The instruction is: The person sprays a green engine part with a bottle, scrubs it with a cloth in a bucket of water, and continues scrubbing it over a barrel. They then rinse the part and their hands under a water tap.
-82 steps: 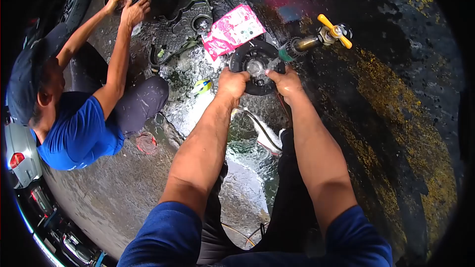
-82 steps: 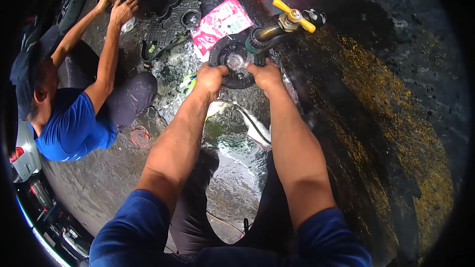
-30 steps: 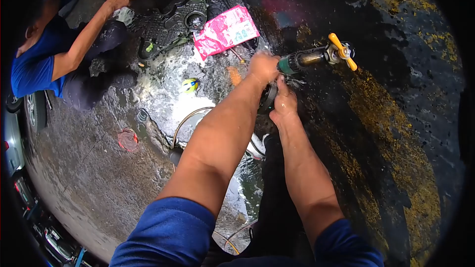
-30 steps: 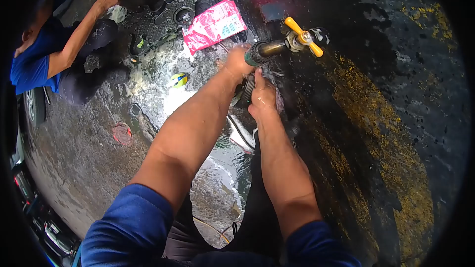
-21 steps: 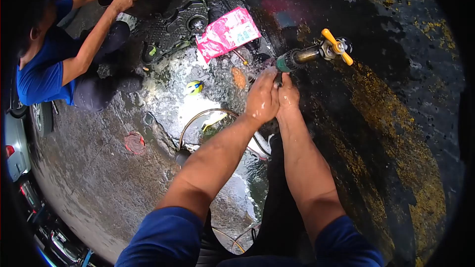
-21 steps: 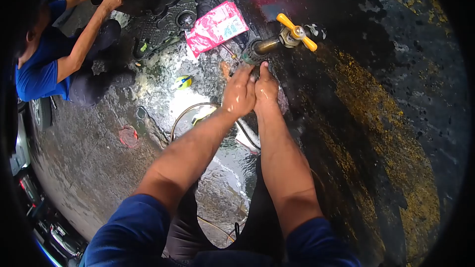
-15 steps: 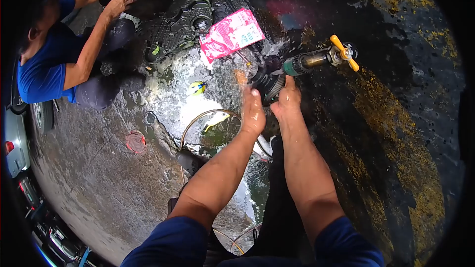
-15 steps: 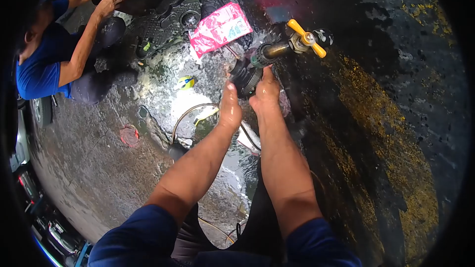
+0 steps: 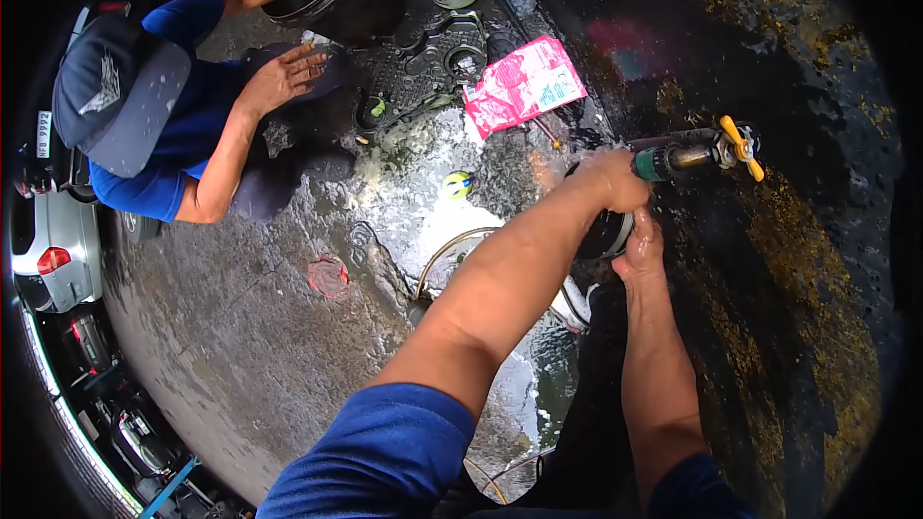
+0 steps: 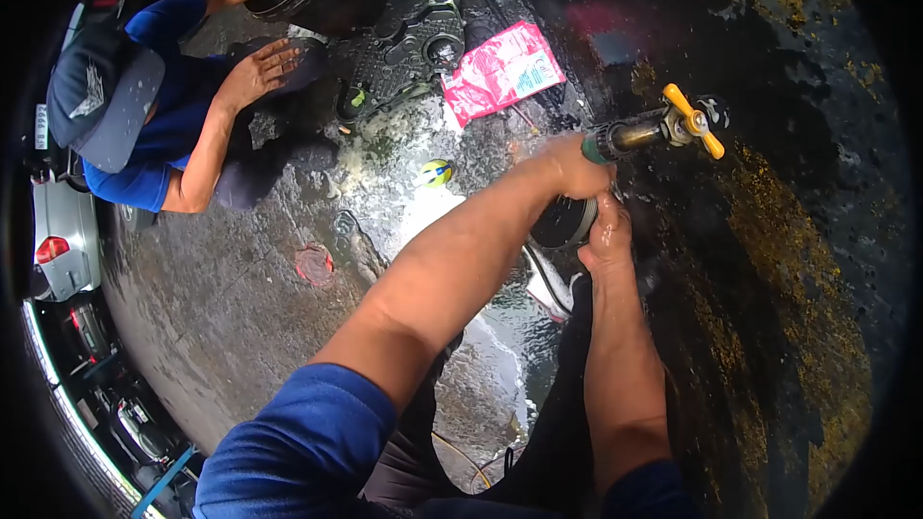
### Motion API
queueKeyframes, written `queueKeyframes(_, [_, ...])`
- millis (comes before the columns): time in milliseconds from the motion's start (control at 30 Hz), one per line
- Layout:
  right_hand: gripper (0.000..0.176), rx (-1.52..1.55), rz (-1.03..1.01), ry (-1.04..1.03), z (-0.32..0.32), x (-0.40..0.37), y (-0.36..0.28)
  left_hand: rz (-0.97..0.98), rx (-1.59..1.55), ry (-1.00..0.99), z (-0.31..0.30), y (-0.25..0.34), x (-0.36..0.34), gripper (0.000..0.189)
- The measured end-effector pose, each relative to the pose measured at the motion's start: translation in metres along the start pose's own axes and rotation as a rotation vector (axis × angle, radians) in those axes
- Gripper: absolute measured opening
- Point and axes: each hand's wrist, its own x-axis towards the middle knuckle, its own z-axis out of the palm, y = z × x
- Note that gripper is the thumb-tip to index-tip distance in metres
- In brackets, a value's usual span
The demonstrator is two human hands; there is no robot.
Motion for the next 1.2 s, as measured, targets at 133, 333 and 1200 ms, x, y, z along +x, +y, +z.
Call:
queueKeyframes(133, [0.042, -0.123, -0.069, 0.065, 0.001, 0.006, 0.001, 0.005, -0.054, 0.067, 0.005, -0.010, 0.003, 0.039])
queueKeyframes(333, [0.048, -0.153, -0.048, -0.037, 0.002, -0.004, -0.020, -0.364, -1.358, -0.029, 0.024, -0.079, 0.004, 0.044])
queueKeyframes(1200, [0.042, 0.313, 0.285, -0.009, 0.072, 0.045, 0.001, -0.113, -0.253, 0.396, -0.005, -0.034, -0.058, 0.050])
